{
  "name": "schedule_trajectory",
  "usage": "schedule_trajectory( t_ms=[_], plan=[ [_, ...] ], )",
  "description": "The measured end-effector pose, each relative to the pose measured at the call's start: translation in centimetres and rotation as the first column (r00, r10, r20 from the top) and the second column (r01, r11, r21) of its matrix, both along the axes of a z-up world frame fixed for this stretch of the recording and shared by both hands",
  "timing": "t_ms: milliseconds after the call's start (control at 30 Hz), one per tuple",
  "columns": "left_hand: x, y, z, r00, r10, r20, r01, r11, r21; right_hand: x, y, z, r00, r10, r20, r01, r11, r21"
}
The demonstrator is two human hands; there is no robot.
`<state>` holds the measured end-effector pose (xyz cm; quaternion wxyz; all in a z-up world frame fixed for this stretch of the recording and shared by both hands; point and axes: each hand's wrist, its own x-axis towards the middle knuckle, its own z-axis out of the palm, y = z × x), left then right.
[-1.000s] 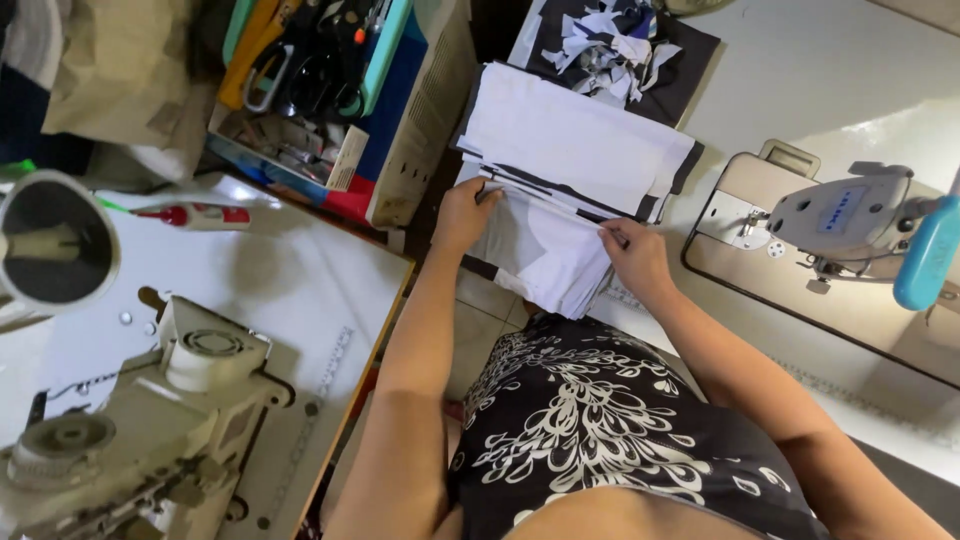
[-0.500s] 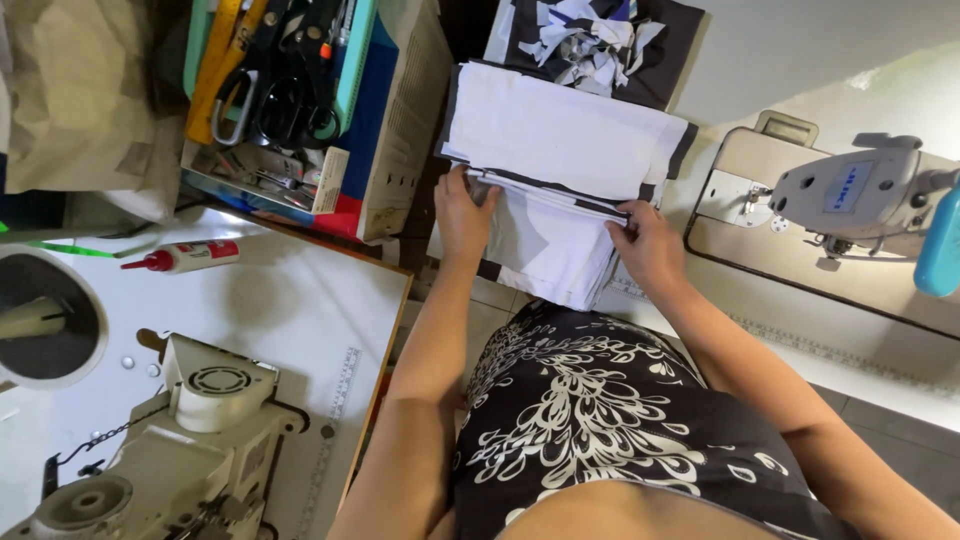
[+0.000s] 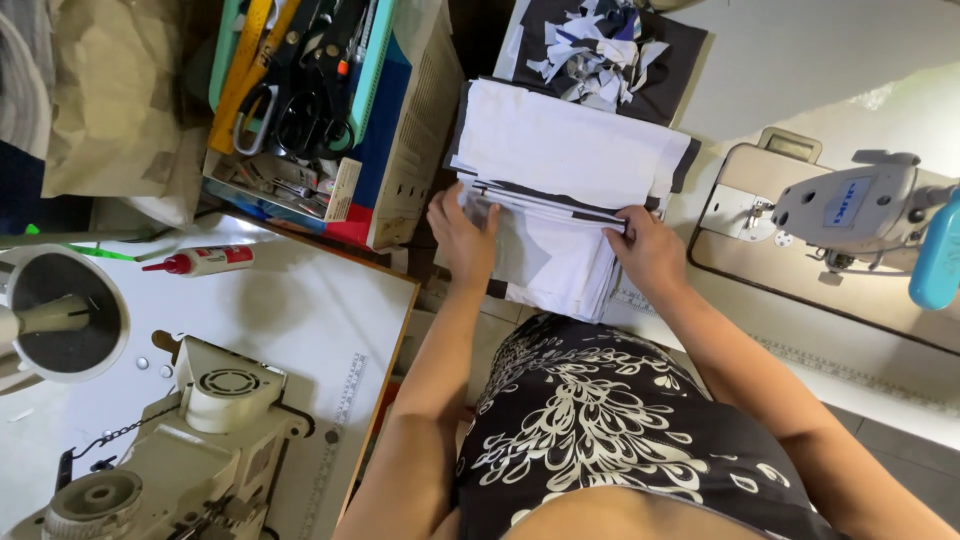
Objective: The person folds and stacks fabric pieces on a workbench, then cleans the sewing machine table and the machine itself using a cloth. The person also moves a white plastic basket on the floor.
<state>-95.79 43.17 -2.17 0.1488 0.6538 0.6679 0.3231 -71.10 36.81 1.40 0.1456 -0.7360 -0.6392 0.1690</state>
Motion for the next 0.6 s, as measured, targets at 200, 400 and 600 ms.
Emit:
schedule_trajectory(
  t_ms=[200,400,600],
  plan=[
    [1.7,-2.1,-1.7,0.873,-0.450,-0.190,0.482,0.856,0.187,-0.1,-0.7,-1.8,0.885,0.450,0.117,-0.445,0.750,0.489],
    [2.5,-3.8,-1.3,0.818,-0.477,-0.321,0.496,0.868,-0.024,0.1,-1.0,-2.9,0.870,0.460,0.180,-0.493,0.785,0.375],
    [2.5,-3.8,-1.4,0.791,-0.498,-0.355,0.492,0.863,-0.114,1.1,-1.4,-2.5,0.891,0.408,0.201,-0.453,0.829,0.327]
  ],
)
